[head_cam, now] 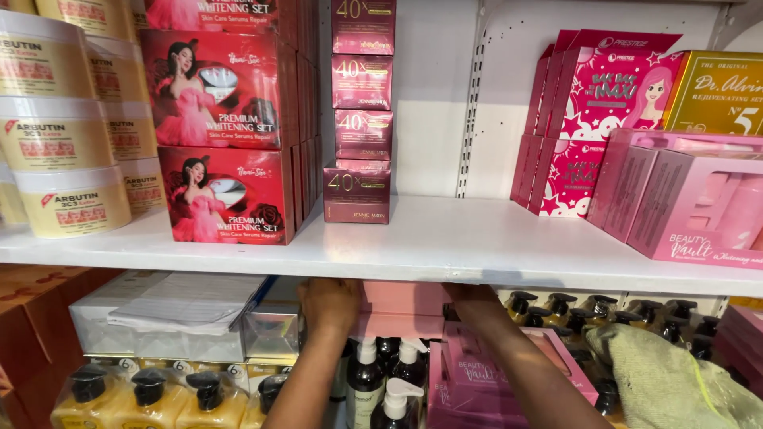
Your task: The person organizes cosmetic products on a white shelf, using a green cloth to wipe the surface and arrange boxes. They handle pink boxes, red boxes, and yellow bottles, moving them to different positions and stacking them neatly.
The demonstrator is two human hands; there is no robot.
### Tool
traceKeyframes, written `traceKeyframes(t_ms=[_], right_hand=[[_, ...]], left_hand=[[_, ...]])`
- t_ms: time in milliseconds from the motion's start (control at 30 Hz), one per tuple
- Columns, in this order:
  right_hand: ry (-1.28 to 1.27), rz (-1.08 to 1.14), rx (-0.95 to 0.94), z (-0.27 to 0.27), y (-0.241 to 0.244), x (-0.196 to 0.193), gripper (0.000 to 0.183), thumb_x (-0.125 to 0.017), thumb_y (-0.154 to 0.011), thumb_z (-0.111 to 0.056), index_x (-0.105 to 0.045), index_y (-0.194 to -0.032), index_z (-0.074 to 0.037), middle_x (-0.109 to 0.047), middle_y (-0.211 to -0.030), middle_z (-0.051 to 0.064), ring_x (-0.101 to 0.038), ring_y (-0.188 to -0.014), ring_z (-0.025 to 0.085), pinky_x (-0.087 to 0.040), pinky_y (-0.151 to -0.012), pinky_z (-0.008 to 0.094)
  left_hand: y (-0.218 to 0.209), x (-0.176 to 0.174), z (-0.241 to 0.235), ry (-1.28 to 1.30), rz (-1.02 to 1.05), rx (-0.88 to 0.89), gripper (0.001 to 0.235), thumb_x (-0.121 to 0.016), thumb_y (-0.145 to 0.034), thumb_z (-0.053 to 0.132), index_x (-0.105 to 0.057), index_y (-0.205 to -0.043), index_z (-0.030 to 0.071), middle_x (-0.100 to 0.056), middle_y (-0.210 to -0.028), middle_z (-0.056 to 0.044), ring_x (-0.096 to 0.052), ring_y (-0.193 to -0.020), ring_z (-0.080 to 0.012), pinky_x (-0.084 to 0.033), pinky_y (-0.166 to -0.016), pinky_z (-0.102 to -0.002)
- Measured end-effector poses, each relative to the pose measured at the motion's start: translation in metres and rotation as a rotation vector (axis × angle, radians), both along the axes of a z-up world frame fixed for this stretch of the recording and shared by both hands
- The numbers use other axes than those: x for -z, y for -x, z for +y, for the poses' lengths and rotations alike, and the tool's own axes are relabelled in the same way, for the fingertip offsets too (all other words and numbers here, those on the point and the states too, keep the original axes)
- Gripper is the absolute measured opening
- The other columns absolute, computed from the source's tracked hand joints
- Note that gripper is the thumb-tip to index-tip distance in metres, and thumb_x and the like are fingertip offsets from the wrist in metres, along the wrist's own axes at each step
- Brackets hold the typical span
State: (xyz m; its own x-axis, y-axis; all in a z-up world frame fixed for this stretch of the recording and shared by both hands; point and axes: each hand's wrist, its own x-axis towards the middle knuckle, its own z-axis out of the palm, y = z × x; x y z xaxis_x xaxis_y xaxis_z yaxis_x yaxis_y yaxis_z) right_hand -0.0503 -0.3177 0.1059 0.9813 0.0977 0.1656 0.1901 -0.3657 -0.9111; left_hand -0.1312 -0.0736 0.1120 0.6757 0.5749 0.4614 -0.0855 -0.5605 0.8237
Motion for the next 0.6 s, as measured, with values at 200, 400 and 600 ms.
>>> traceKeyframes(t_ms=[200, 400, 600], right_hand=[[0.387, -0.502, -0.084, 0.009, -0.031, 0.009, 0.051, -0.057, -0.097, -0.043, -0.057, -0.137, -0.011, -0.06, -0.138, 0.013, -0.055, -0.128, 0.031, -0.043, -0.105, 0.043], [0.476, -0.548, -0.091, 0.015, -0.072, 0.04, 0.043, -0.059, -0.095, -0.041, -0.064, -0.126, -0.011, -0.066, -0.128, 0.013, -0.058, -0.122, 0.032, -0.045, -0.102, 0.045], [0.455, -0.413, -0.132, 0.013, -0.052, 0.018, 0.042, -0.062, -0.094, -0.04, -0.064, -0.123, -0.01, -0.067, -0.125, 0.013, -0.061, -0.119, 0.031, -0.046, -0.101, 0.044]], left_hand=[[-0.034, 0.017, 0.002, -0.459, -0.672, -0.098, 0.024, -0.062, -0.084, 0.012, -0.07, -0.103, -0.001, -0.07, -0.104, -0.026, -0.062, -0.098, -0.0506, -0.048, -0.087, -0.059], [-0.028, -0.001, -0.002, -0.391, -0.448, -0.134, 0.025, -0.064, -0.087, 0.013, -0.071, -0.107, 0.0, -0.07, -0.106, -0.025, -0.061, -0.101, -0.0496, -0.049, -0.086, -0.058], [-0.027, -0.001, -0.002, -0.417, -0.484, -0.148, 0.026, -0.064, -0.087, 0.012, -0.07, -0.109, 0.0, -0.068, -0.109, -0.026, -0.06, -0.104, -0.0504, -0.047, -0.09, -0.058]])
